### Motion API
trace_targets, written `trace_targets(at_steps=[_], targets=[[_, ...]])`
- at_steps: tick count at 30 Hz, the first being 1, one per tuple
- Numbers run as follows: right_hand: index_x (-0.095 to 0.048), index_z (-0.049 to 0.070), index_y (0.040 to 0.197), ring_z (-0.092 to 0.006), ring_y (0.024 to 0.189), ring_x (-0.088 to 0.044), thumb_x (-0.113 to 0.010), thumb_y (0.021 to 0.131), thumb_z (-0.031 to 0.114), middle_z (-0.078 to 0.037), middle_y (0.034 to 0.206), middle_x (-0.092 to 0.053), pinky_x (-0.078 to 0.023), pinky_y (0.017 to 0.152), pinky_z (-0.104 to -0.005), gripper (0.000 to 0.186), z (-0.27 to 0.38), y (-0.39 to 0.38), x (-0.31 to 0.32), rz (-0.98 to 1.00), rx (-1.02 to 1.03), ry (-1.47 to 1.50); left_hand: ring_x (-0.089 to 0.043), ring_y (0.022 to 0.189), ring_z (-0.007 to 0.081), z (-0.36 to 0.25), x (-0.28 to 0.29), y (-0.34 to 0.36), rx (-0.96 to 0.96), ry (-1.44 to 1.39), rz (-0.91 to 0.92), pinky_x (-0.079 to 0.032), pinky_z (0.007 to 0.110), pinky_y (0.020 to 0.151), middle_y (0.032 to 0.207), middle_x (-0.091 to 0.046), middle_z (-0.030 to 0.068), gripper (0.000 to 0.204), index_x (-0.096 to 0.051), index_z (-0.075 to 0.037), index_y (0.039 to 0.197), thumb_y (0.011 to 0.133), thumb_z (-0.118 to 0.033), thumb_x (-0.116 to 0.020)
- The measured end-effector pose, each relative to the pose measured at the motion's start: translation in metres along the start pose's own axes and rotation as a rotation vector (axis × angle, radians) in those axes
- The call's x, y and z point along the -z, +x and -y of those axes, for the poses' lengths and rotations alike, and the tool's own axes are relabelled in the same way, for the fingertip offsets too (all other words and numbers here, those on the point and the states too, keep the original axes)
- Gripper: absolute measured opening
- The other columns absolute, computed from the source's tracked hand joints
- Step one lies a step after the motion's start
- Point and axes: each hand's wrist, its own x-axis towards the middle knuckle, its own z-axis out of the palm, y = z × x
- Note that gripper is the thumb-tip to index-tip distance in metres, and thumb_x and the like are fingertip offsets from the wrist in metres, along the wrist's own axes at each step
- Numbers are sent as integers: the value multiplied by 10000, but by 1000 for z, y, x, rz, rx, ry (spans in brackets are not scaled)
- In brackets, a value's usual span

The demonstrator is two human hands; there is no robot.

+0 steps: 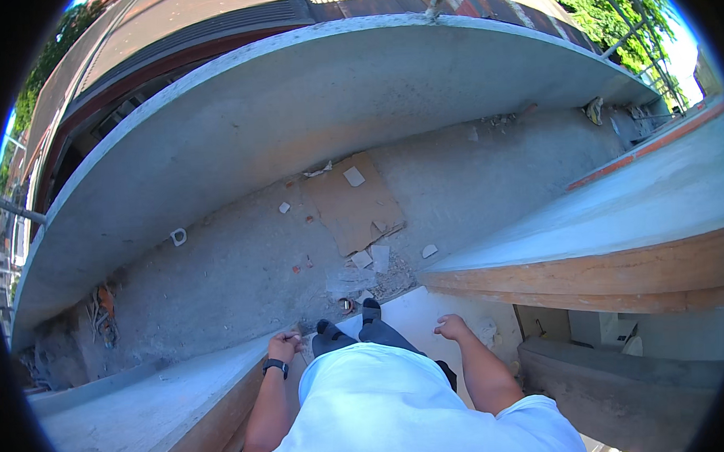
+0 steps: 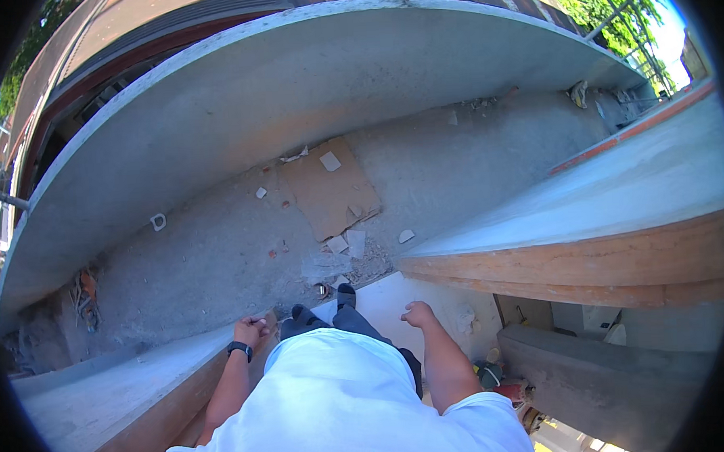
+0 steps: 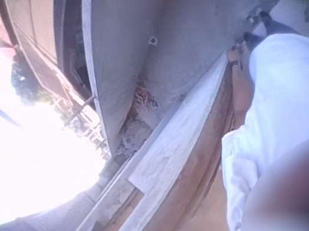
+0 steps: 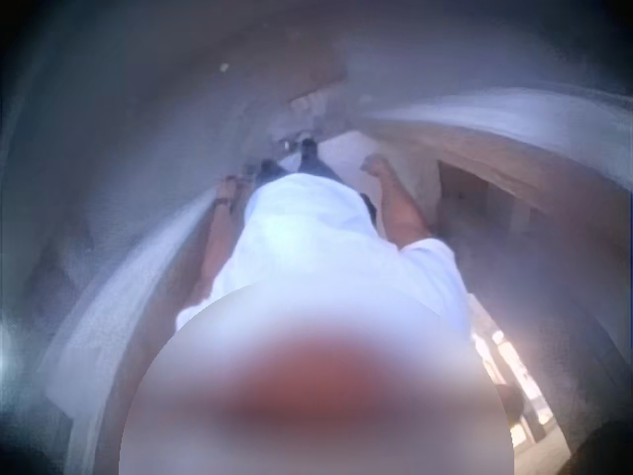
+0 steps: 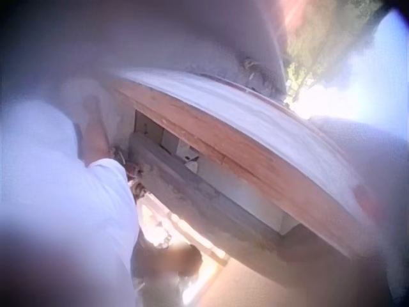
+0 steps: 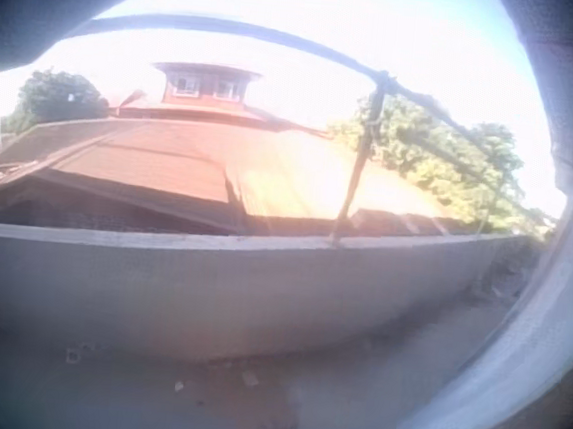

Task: The person positions a white ceramic toilet onto the floor, aligns it with the wall, and applies sealant around the base using a caulking gun. The person also handles a wax ring and wipes the toilet surface.

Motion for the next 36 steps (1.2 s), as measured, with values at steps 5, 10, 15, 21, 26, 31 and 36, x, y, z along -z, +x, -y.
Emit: trace_targets(at_steps=[5,10,15,21,26,31,36], targets=[[-742,67,775,-256,736,-693,-720,788,391,-111,743,-713,-535,703,-373,326,-31,-23,-12,25,-330,552,-654,581,206,-20,-9,32,-27,359,-32,-535,321,572,765,-689,143,254,-662,53,917,918,-200,-671],[-738,48,846,-170,641,-657,-725,790,282,-65,715,-702,-529,640,-312,241,-27,-51,-40,-267,-306,601,-662,934,309,-16,-16,63,-93,887,-17,-527,381,846,1010,-695,188,451,-668,43,1061,773,-285,-779],[-763,82,908,-238,760,-709,-727,779,379,-104,806,-736,-553,745,-345,325,-24,-89,-89,-390,-475,735,-606,1173,318,-36,-31,112,-64,1021,274,-468,394,1015,1260,-638,183,512,-677,-60,1197,778,-341,-761],[-703,20,954,-182,655,-682,-703,846,242,-85,793,-703,-533,551,-316,247,-4,-171,-164,-296,-740,1101,-651,1087,298,-54,-30,157,-288,1214,392,-495,368,963,1120,-707,151,461,-719,-85,1116,780,-399,-740],[-686,33,1008,-192,712,-691,-695,868,244,-79,860,-703,-548,592,-339,254,23,-221,-237,-305,-955,1282,-687,858,205,-51,5,185,-233,1125,391,-535,326,762,1011,-724,116,400,-706,-49,1111,821,-323,-728],[-685,27,1052,-157,680,-677,-701,865,276,-63,854,-700,-524,538,-300,312,48,-245,-282,-375,-982,1379,-691,789,162,-49,14,171,-65,1144,469,-554,306,739,940,-733,116,391,-714,-41,1107,840,-327,-704],[-693,23,1095,-159,681,-676,-699,863,307,-71,857,-706,-527,553,-301,368,61,-250,-293,-481,-1005,1470,-685,836,186,-75,-4,116,-211,1397,558,-540,309,778,990,-735,108,381,-709,-10,1103,838,-284,-719]])
